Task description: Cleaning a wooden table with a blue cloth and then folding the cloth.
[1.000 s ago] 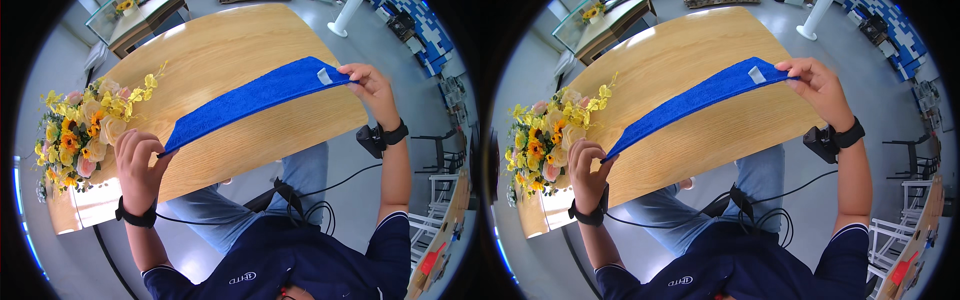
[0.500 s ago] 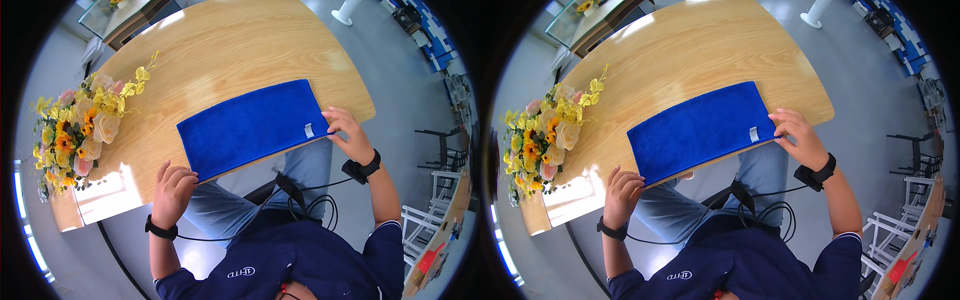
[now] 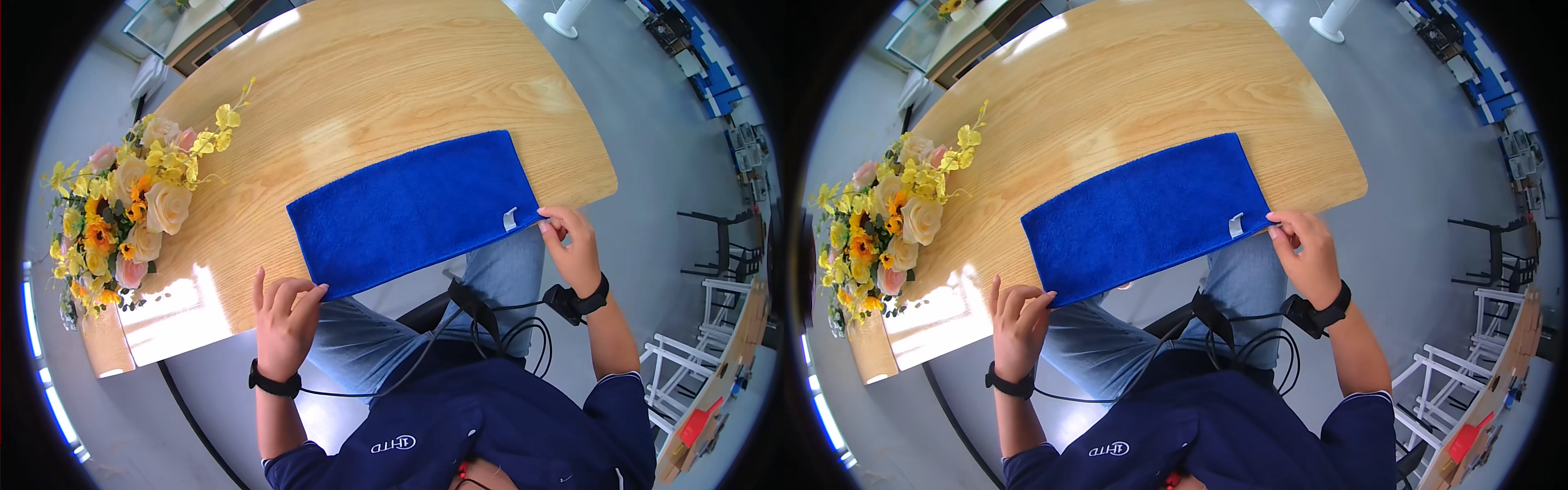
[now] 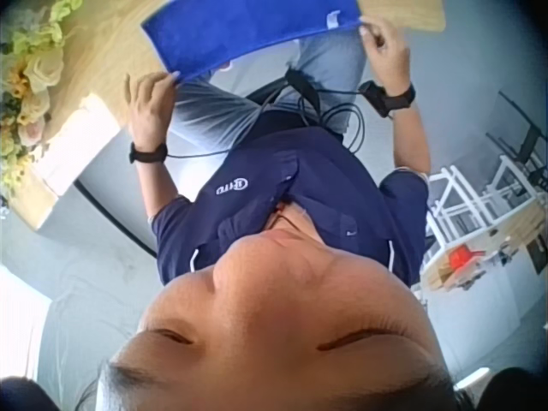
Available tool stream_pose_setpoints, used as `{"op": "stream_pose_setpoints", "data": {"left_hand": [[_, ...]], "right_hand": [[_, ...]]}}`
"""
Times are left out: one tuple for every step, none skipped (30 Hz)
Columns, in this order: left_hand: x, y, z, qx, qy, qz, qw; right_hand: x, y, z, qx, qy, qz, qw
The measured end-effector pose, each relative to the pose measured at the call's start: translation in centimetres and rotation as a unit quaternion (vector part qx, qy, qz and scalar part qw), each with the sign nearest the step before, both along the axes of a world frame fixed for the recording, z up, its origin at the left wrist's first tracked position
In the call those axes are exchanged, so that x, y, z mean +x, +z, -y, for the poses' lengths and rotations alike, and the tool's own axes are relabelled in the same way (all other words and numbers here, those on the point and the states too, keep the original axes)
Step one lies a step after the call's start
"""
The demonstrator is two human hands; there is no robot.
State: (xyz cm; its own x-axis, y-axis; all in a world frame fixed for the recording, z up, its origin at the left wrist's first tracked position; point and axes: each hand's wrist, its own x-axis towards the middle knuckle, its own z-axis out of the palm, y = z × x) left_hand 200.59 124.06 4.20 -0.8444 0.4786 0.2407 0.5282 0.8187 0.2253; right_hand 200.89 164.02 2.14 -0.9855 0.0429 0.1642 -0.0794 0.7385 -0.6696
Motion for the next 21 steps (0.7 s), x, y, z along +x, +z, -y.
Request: {"op": "stream_pose_setpoints", "data": {"left_hand": [[0.1, -0.1, -0.1, 0.006, 0.009, -0.007, 1.000], [0.2, -0.2, -0.1, 0.012, 0.017, -0.013, 1.000], [0.3, -0.3, -0.2, 0.012, 0.017, -0.012, 1.000], [0.4, -0.6, -0.3, 0.026, 0.031, -0.017, 0.999], [0.4, -0.7, -0.5, 0.040, 0.044, -0.022, 0.998], [0.5, -0.7, -0.6, 0.040, 0.046, -0.021, 0.998], [0.4, -0.5, -0.9, 0.057, 0.050, -0.020, 0.997], [0.3, -0.4, -1.1, 0.075, 0.054, -0.019, 0.996], [0.2, -0.3, -1.2, 0.075, 0.056, -0.018, 0.995], [0.1, -0.3, -1.3, 0.081, 0.056, -0.019, 0.995], [0.0, -0.3, -1.4, 0.088, 0.056, -0.020, 0.994], [0.0, -0.4, -1.4, 0.088, 0.057, -0.020, 0.994], [0.1, -0.7, -1.5, 0.097, 0.068, -0.031, 0.992], [0.1, -0.9, -1.6, 0.107, 0.080, -0.042, 0.990], [0.1, -0.9, -1.8, 0.107, 0.080, -0.041, 0.990], [0.0, -0.9, -2.0, 0.114, 0.084, -0.048, 0.989], [-0.2, -0.9, -2.3, 0.121, 0.088, -0.055, 0.987], [-0.4, -0.8, -2.6, 0.121, 0.089, -0.055, 0.987], [-0.7, -0.6, -2.9, 0.134, 0.076, -0.060, 0.986], [-1.0, -0.4, -3.2, 0.147, 0.063, -0.065, 0.985], [-1.3, -0.4, -3.7, 0.148, 0.062, -0.065, 0.985]], "right_hand": [[0.1, 0.0, 0.2, 0.001, -0.001, 0.001, 1.000], [0.2, -0.1, 0.4, -0.011, -0.006, -0.002, 1.000], [0.2, -0.1, 0.6, -0.024, -0.012, -0.005, 1.000], [0.1, -0.3, 0.9, -0.024, -0.012, -0.005, 1.000], [0.0, -0.5, 1.2, -0.041, -0.008, -0.037, 0.998], [0.0, -0.7, 1.4, -0.059, -0.003, -0.068, 0.996], [-0.1, -0.7, 1.3, -0.059, -0.002, -0.067, 0.996], [-0.1, -0.6, 1.2, -0.042, 0.001, -0.057, 0.997], [-0.1, -0.5, 1.1, -0.025, 0.003, -0.048, 0.999], [-0.2, -0.4, 1.1, -0.025, 0.005, -0.047, 0.999], [-0.2, -0.3, 1.1, -0.019, 0.009, -0.052, 0.998], [-0.3, -0.2, 1.1, -0.013, 0.013, -0.057, 0.998], [-0.3, -0.1, 1.2, -0.013, 0.013, -0.057, 0.998], [-0.4, 0.1, 1.3, -0.015, 0.017, -0.066, 0.998], [-0.5, 0.1, 1.5, -0.016, 0.020, -0.074, 0.997], [-0.6, 0.2, 1.7, -0.016, 0.021, -0.074, 0.997], [-0.8, 0.3, 1.8, -0.016, 0.023, -0.088, 0.996], [-1.0, 0.4, 2.0, -0.018, 0.026, -0.102, 0.994], [-1.2, 0.7, 2.3, -0.018, 0.027, -0.101, 0.994], [-1.5, 1.1, 2.7, -0.023, 0.030, -0.108, 0.993], [-1.8, 1.3, 3.0, -0.028, 0.032, -0.116, 0.992]]}}
